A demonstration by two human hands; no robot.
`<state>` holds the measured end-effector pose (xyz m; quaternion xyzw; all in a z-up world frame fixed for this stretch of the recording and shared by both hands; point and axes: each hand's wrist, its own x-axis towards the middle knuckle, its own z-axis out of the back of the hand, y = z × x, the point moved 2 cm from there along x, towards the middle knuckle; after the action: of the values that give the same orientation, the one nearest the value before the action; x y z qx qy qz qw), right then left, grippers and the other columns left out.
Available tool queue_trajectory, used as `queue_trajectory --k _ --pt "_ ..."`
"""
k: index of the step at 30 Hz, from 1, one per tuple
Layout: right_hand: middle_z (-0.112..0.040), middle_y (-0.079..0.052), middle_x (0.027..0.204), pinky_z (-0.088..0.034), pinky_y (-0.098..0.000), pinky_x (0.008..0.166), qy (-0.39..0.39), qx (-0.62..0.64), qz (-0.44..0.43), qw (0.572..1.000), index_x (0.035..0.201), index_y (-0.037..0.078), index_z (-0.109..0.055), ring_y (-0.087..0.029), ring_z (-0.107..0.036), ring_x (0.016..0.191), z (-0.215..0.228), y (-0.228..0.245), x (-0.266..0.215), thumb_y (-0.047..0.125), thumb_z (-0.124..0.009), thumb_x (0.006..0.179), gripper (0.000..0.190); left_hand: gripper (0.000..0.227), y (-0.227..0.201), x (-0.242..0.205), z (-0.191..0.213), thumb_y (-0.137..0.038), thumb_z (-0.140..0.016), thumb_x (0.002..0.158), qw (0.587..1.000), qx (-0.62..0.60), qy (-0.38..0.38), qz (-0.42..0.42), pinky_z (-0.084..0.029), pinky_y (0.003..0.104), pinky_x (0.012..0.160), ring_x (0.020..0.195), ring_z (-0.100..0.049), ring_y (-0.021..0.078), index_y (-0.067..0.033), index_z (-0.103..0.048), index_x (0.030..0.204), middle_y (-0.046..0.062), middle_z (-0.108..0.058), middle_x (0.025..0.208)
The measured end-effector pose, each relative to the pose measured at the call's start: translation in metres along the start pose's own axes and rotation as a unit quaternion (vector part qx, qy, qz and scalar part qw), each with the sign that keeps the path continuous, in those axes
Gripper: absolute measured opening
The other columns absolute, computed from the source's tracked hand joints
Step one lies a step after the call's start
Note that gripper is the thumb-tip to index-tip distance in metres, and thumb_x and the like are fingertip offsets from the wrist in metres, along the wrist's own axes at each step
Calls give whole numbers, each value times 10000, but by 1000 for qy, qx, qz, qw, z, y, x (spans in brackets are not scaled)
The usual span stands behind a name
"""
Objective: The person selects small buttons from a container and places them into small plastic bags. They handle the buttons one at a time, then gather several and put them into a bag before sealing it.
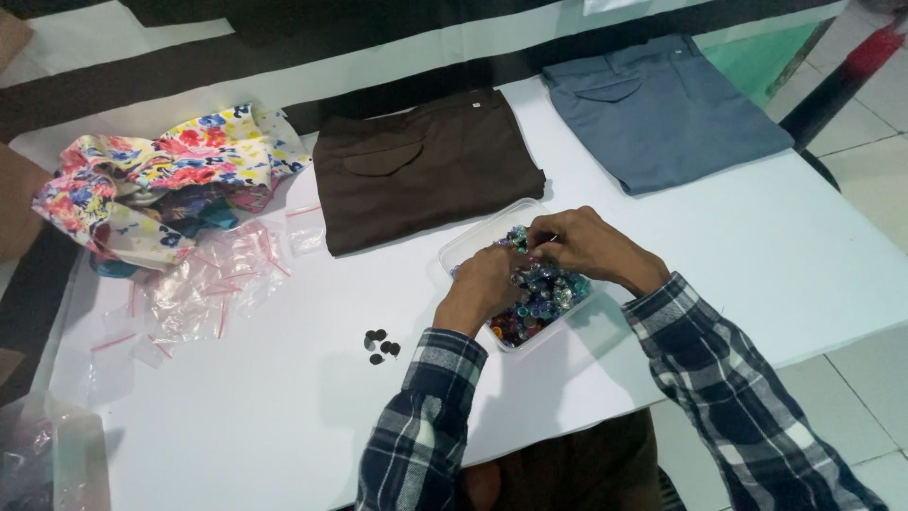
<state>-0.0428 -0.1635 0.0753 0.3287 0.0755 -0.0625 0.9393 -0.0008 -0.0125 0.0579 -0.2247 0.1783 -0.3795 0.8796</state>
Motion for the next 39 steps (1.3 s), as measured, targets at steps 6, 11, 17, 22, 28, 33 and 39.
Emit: queue_trajectory --k 6,11,17,22,28,33,39 --pt "-755 -166 1159 -514 -457 1017 8 -35 30 999 1155 99 -761 -387 -670 1156 -9 -9 5 44 -637 917 274 247 35 38 -47 18 -565 854 994 78 -74 -16 -620 495 792 871 -745 371 -5 -744 1022 191 -718 895" --pt "-756 -143 1156 -517 -452 1021 -16 -11 53 998 1144 146 -784 -365 -679 1148 -11 -20 12 43 -658 900 293 232 37 28 -26 19 -564 880 995 -10 -98 -9 -625 477 789 863 -744 390 -51 -753 997 183 -737 895" --pt "-740 -150 1170 -546 -412 966 12 -63 31 997 1216 138 -748 -335 -689 1131 -6 -10 4 63 -621 935 317 389 28 19 -4 20 -559 874 998 -40 -51 8 -598 493 893 1009 -719 390 -140 -717 1192 160 -742 1088" --pt "-726 -130 1186 -565 -346 927 90 -125 16 988 1253 152 -724 -284 -702 1106 -25 -4 4 54 -576 957 346 430 17 9 7 38 -596 825 999 12 13 38 -599 473 892 992 -733 362 -150 -739 1184 142 -757 1085" --pt "-714 -182 1044 -553 -471 789 154 -155 105 970 1119 34 -709 -409 -704 988 -55 5 -8 56 -648 875 253 342 40 24 -27 -13 -684 780 988 125 87 38 -606 476 847 961 -737 357 -84 -752 1108 166 -751 1002" --pt "-652 -144 884 -545 -353 625 57 -235 155 958 941 16 -597 -336 -704 793 -83 -33 25 -41 -603 818 136 241 66 52 -62 -42 -654 788 977 212 -26 -20 -627 452 767 839 -749 333 -84 -748 1006 132 -742 872" --pt "-678 -198 1048 -588 -432 748 0 -228 101 968 1093 -3 -679 -399 -714 929 -37 -14 14 79 -648 904 208 215 44 22 -2 -6 -658 837 993 99 -67 -7 -630 417 741 820 -756 317 -96 -756 1006 120 -742 868"
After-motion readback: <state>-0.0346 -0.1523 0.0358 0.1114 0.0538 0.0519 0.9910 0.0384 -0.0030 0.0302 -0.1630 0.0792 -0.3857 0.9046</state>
